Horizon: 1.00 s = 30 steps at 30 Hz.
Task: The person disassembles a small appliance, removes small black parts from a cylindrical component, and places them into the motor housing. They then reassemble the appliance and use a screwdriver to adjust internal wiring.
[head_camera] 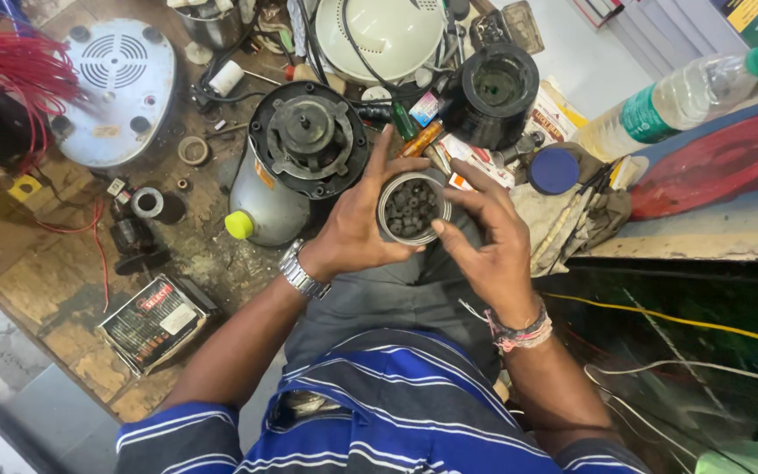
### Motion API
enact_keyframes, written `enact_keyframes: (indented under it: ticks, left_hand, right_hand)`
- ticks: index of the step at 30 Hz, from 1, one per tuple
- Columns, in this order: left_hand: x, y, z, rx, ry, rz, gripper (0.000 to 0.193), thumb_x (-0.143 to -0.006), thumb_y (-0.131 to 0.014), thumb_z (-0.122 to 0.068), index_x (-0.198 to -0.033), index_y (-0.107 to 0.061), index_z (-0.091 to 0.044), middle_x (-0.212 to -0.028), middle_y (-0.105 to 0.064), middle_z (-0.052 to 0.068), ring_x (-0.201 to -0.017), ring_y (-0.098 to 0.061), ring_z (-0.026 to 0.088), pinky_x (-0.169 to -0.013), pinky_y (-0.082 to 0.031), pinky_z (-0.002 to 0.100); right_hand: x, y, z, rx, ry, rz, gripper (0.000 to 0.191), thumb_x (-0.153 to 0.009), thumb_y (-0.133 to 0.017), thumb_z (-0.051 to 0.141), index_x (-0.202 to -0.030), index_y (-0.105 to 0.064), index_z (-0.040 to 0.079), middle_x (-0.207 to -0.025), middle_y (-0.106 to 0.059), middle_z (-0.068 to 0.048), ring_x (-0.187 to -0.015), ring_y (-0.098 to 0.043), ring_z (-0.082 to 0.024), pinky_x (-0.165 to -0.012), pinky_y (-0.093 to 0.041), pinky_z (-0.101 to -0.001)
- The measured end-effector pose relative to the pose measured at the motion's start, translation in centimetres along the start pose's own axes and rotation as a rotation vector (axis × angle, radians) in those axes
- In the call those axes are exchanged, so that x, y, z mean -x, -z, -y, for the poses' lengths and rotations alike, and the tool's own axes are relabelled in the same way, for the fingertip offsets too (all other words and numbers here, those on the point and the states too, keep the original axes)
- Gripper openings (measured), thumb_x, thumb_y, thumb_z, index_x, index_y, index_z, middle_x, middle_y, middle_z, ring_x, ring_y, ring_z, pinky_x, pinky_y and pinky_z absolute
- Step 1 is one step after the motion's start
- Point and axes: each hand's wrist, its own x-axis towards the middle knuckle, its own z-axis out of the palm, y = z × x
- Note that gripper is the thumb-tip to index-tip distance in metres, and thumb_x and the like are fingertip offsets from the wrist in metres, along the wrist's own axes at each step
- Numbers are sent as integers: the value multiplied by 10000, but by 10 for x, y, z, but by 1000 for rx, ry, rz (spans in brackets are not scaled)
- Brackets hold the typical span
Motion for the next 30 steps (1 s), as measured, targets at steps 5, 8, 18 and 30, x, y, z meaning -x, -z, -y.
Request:
enact_keyframes:
  ticks: [5, 8, 18, 30]
  left_hand:
    - [0, -4, 0, 11, 26, 16, 1376, -733, -919, -172, -1647, 106, -85, -1536, -572, 154, -1349, -657, 281, -1122, -543, 358]
    - [1, -4, 1, 29, 22, 41, 1376, -726, -901, -154, -1651, 117, -91, -1553, -562, 152, -1355, -650, 282, -1125, -540, 357]
    - [3, 0, 1, -5, -9, 57, 1397, -686, -907, -119, -1653, 101, -106, -1556, -553, 150, -1372, -634, 298, -1128, -529, 366]
    - [2, -1, 7, -32, -35, 1, 1449, -717, -967, -350, -1641, 119, -90, -1537, -554, 178, -1391, -618, 324, -1170, -502, 394]
  right_hand:
    - [-4, -1, 14, 344, 138, -37, 246, -904, -769, 8, -1129, -755, 106, -1556, -534, -156, -1539, -445, -410, -1196, -514, -427]
    - [-13, -1, 21, 530, 220, 62, 248, -845, -770, 68, -1089, -781, 112, -1561, -478, -201, -1516, -372, -438, -1237, -329, -554]
    - [-23, 9, 34, 664, 212, 195, 157, -841, -810, 149, -987, -768, 111, -1577, -445, -217, -1528, -273, -496, -1222, -303, -574]
    - [6, -14, -1, -53, -25, 115, 921, -805, -892, 115, -1529, -334, -4, -1561, -485, -180, -1417, -538, -299, -1183, -459, -394]
